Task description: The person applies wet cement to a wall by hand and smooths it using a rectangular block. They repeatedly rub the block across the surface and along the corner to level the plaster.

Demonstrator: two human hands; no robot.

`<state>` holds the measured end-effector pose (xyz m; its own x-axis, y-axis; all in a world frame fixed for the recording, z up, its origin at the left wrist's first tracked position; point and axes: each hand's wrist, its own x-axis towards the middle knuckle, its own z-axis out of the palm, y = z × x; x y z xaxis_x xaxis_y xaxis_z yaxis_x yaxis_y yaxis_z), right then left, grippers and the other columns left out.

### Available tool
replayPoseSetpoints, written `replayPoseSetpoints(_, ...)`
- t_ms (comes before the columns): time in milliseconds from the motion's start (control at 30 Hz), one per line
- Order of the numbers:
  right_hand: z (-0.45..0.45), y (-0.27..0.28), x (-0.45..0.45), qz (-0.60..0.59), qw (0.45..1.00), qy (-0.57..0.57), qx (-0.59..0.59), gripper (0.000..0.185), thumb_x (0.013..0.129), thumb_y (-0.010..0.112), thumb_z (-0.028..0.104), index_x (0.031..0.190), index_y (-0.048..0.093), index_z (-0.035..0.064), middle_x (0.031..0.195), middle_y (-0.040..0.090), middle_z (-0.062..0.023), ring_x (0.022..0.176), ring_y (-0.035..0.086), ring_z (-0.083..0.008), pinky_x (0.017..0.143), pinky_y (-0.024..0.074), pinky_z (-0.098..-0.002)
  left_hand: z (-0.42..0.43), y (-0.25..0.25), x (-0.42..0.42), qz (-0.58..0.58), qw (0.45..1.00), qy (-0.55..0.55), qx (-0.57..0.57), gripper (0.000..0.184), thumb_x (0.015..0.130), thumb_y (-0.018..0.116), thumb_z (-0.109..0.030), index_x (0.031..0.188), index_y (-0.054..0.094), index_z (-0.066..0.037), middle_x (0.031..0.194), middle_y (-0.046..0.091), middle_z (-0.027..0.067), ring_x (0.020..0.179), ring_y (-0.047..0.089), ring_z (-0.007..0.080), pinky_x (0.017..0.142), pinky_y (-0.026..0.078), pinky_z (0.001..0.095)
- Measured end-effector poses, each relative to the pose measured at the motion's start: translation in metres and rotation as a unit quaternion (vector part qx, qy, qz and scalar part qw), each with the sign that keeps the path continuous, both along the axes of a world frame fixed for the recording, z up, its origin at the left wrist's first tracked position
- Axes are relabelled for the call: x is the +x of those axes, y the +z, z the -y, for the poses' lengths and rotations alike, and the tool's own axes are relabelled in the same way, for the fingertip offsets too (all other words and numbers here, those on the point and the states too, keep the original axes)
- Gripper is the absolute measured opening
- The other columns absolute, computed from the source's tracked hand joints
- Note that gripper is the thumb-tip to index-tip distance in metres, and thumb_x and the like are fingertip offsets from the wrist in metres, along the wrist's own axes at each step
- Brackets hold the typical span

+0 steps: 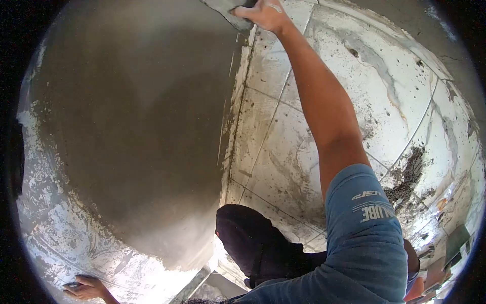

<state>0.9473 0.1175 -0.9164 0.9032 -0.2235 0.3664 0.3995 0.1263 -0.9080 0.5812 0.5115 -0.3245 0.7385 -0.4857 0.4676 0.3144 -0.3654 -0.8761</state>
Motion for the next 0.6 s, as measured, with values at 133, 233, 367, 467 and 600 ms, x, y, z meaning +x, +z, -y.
replayPoseSetpoints(133, -0.043, 0.011, -0.059, -0.154, 0.978, 0.134, 0.037, 0.088, 0.064, 0.082, 0.033, 0.14, 0.045, 0.0083, 0.139, 0.049, -0.0191, 0.132, 0.044, -0.0301, 0.113, 0.0331, -0.0416, -0.006, 0.003, -0.002, -0.02, 0.999, -0.027, 0.008, 0.079, 0.096, 0.043, -0.048, 0.144, 0.024, 0.012, 0.147, 0.019, 0.0374, 0.13, 0.031, 0.0529, 0.1, 0.027, 0.0621)
replayPoseSetpoints(233, -0.132, 0.02, -0.186, -0.122, 0.979, 0.158, -0.044, 0.097, 0.061, 0.082, 0.054, 0.141, 0.045, 0.0131, 0.147, 0.04, -0.0113, 0.137, 0.036, -0.0327, 0.116, 0.0206, -0.0511, -0.022, 0.018, -0.002, -0.004, 0.998, -0.042, 0.052, 0.074, 0.096, 0.042, -0.053, 0.143, 0.033, 0.004, 0.145, 0.029, 0.0306, 0.13, 0.035, 0.0462, 0.102, 0.03, 0.058)
replayPoseSetpoints(367, -0.212, 0.017, -0.322, 0.109, 0.942, 0.285, -0.141, 0.096, 0.07, 0.06, 0.08, 0.14, 0.047, 0.0166, 0.145, 0.042, -0.0112, 0.137, 0.034, -0.0319, 0.115, 0.0212, -0.0515, -0.017, 0.014, -0.001, 0.012, 0.995, -0.064, 0.073, 0.071, 0.096, 0.041, -0.057, 0.14, 0.042, -0.002, 0.142, 0.039, 0.0244, 0.131, 0.039, 0.0399, 0.103, 0.034, 0.0541)
replayPoseSetpoints(467, -0.165, 0.017, -0.256, -0.056, 0.979, 0.192, -0.035, 0.095, 0.068, 0.079, 0.053, 0.143, 0.041, 0.0097, 0.149, 0.036, -0.0136, 0.138, 0.033, -0.0334, 0.116, 0.0211, -0.0491, -0.015, 0.015, 0.0, 0.014, 0.995, -0.069, 0.07, 0.071, 0.096, 0.042, -0.057, 0.139, 0.042, -0.001, 0.142, 0.039, 0.0244, 0.13, 0.04, 0.0402, 0.102, 0.035, 0.0537)
replayPoseSetpoints(600, -0.026, -0.009, -0.093, -0.075, 0.996, -0.014, -0.043, 0.093, 0.069, 0.083, 0.029, 0.145, 0.036, 0.0033, 0.14, 0.047, -0.0224, 0.131, 0.045, -0.0313, 0.109, 0.0378, -0.0438, -0.003, 0.002, 0.0, -0.018, 0.999, -0.04, 0.008, 0.08, 0.096, 0.043, -0.049, 0.144, 0.024, 0.011, 0.146, 0.022, 0.0368, 0.129, 0.031, 0.0528, 0.1, 0.028, 0.0628)
